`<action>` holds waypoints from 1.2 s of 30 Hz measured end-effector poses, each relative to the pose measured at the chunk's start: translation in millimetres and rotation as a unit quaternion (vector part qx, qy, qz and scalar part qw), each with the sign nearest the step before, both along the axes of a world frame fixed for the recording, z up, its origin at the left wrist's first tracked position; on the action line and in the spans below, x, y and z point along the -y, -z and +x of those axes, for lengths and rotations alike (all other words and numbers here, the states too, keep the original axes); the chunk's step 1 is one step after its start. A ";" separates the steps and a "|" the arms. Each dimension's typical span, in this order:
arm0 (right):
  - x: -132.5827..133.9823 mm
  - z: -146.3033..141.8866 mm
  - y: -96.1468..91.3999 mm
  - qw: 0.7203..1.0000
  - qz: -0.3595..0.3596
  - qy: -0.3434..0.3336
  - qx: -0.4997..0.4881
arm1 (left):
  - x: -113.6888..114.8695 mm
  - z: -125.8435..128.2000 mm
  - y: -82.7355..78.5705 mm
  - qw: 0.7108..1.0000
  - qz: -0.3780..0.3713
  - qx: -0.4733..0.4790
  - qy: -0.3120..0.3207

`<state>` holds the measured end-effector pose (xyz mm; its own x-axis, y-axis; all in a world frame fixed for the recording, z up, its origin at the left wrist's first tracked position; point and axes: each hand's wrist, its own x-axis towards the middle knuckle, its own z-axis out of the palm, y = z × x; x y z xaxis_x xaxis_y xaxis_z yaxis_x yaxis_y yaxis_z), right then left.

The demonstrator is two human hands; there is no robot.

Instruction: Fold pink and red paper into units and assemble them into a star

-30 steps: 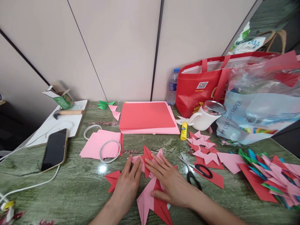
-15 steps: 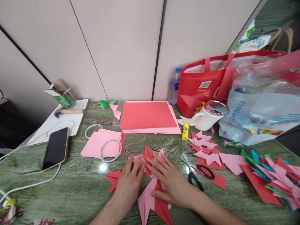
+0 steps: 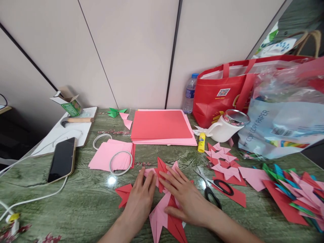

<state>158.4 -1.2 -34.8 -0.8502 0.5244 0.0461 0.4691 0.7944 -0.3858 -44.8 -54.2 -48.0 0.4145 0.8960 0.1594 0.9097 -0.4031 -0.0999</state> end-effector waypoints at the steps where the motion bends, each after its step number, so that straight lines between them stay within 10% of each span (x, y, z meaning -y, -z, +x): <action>1: 0.0 0.3 -0.6 1.000 -0.001 -0.002 -0.001 | 0.0 -0.3 0.3 1.000 -0.001 0.003 0.000; 36: -2.3 0.8 -1.2 1.000 -0.015 -0.009 -0.001 | 1.2 -1.0 5.1 1.000 0.015 -0.002 0.010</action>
